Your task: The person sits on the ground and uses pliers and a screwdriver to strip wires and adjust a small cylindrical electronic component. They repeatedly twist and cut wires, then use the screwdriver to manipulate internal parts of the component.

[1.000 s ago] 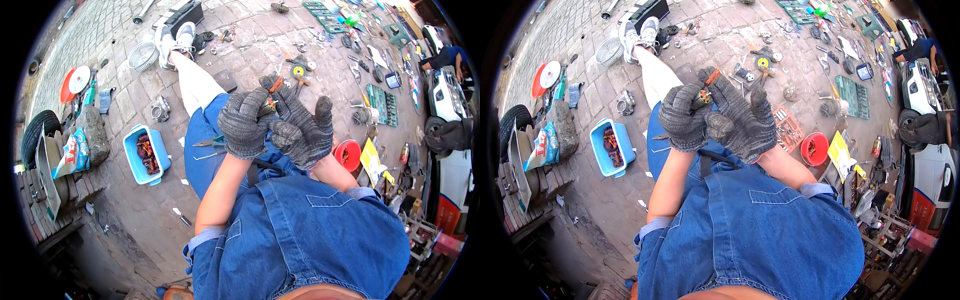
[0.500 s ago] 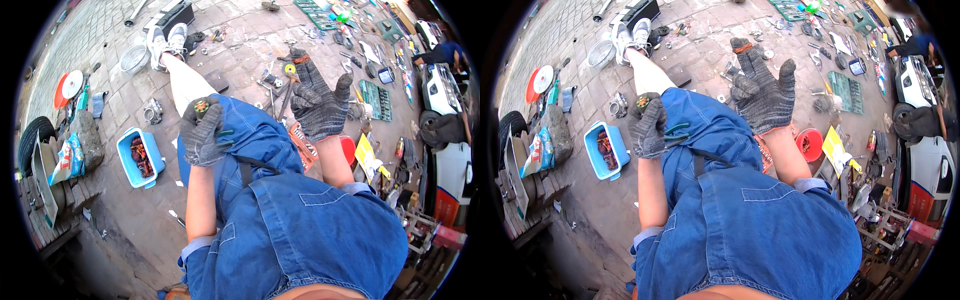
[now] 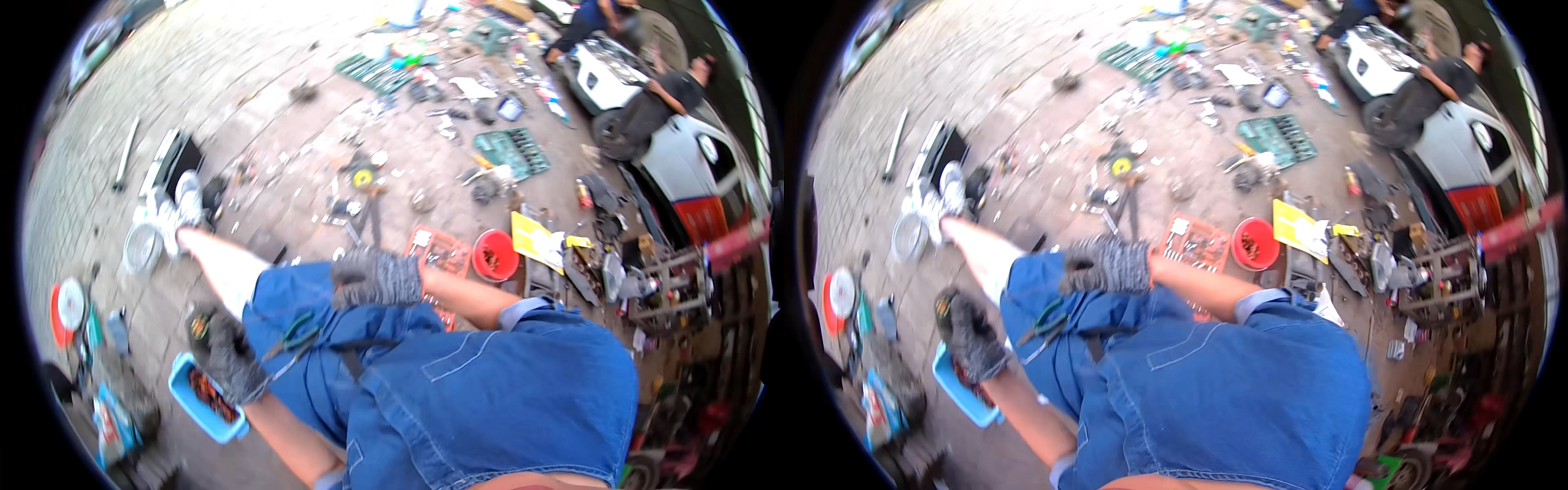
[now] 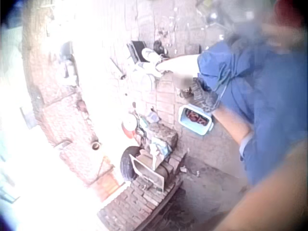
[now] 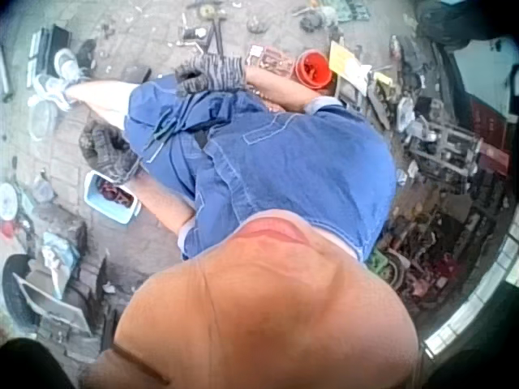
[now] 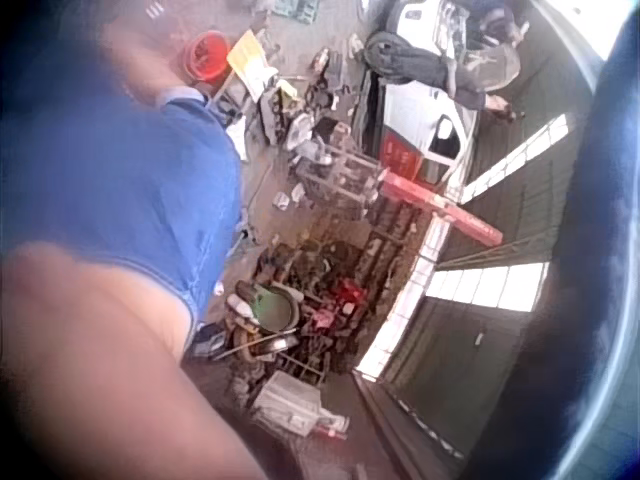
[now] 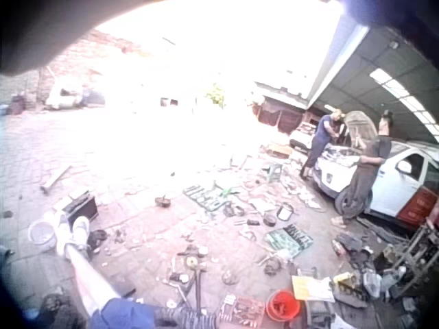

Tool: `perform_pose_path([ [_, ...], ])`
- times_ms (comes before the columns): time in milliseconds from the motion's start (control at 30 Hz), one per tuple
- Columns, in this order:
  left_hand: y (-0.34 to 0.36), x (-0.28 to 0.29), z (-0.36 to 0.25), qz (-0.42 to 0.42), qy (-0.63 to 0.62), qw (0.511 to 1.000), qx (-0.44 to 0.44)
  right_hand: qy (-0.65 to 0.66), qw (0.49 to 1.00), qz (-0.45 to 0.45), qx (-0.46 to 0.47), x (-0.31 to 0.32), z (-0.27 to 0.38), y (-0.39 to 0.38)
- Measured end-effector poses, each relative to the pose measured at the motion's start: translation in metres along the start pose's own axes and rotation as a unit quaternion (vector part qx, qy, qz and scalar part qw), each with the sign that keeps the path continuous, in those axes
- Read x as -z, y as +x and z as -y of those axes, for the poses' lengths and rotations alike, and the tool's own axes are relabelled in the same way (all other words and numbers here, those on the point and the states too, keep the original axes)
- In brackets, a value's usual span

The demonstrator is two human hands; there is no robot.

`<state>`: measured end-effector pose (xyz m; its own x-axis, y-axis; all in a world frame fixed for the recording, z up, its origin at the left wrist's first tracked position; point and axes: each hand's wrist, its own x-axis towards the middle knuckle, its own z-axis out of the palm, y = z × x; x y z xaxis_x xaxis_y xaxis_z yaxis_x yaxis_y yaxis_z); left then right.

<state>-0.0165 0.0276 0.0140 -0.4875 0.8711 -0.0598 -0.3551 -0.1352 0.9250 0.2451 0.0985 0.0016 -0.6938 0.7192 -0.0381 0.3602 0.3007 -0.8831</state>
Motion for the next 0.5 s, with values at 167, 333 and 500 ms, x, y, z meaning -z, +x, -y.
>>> perform_pose_path([
  [167,-0.001,0.000,0.025,0.034,-0.039,0.997,0.056,0.729,0.684,0.015,0.030,-0.004,0.040,0.003],
  [333,-0.036,-0.039,0.049,0.112,-0.012,0.993,0.044,0.243,0.955,-0.133,0.107,-0.008,0.014,0.020],
  [500,-0.025,-0.010,0.042,0.054,-0.035,0.998,0.025,-0.124,0.979,0.144,-0.079,-0.009,0.050,0.013],
])
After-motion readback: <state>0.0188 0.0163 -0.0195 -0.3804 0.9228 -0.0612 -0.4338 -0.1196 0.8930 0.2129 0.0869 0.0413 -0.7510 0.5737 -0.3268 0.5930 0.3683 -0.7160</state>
